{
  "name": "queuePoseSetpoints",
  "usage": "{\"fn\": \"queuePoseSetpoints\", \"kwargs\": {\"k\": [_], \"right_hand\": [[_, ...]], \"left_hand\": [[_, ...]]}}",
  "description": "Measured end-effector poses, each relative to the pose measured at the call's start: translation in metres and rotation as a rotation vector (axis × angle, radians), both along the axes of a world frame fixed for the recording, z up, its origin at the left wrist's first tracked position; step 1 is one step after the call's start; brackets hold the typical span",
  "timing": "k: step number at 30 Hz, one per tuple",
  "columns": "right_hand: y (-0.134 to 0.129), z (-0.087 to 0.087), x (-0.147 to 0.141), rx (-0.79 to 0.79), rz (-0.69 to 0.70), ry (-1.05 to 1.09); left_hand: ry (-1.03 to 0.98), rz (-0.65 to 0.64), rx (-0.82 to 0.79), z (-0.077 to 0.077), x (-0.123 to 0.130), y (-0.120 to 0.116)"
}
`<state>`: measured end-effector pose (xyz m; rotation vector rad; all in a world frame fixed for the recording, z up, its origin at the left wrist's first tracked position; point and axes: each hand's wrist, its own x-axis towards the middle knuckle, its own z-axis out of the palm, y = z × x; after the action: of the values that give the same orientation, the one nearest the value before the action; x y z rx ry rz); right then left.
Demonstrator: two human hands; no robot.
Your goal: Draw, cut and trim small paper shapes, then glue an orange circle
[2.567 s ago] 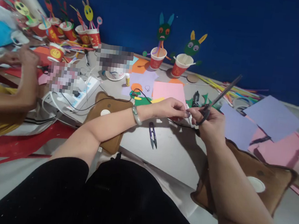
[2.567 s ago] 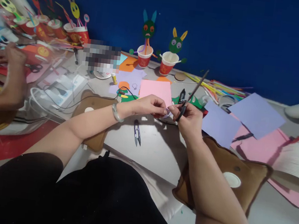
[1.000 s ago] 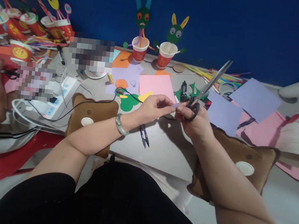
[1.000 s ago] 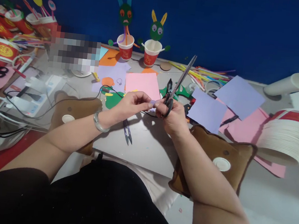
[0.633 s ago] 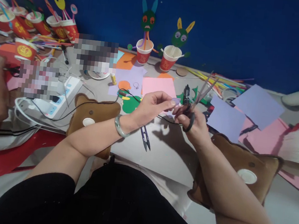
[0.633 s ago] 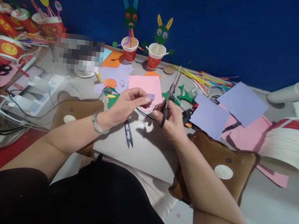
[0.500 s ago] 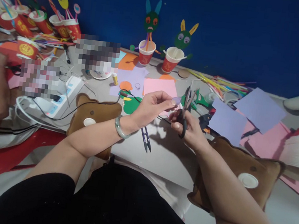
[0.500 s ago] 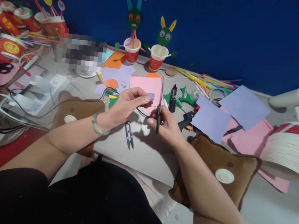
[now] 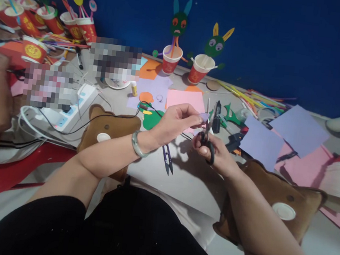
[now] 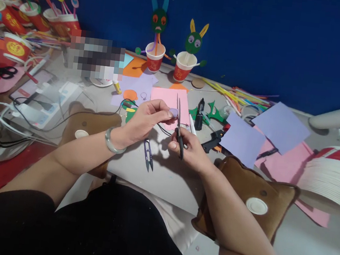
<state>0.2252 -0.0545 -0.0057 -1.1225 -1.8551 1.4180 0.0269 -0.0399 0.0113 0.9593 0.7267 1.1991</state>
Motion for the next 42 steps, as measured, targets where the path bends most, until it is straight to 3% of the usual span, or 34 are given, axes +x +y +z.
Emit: {"fn": "queuePoseSetpoints", "kwargs": {"k": [20, 42], "right_hand": [[-0.0010, -0.0012, -0.0014, -0.029, -0.022, -0.006], [-0.0013, -0.0017, -0.0038, -0.035, -0.044, -0.018]], "left_hand": [[-0.099, -0.040, -0.068, 0.0001, 0.0013, 0.0002], [-0.071, -0.035, -0.091, 0.0027, 0.0027, -0.0008]]}}
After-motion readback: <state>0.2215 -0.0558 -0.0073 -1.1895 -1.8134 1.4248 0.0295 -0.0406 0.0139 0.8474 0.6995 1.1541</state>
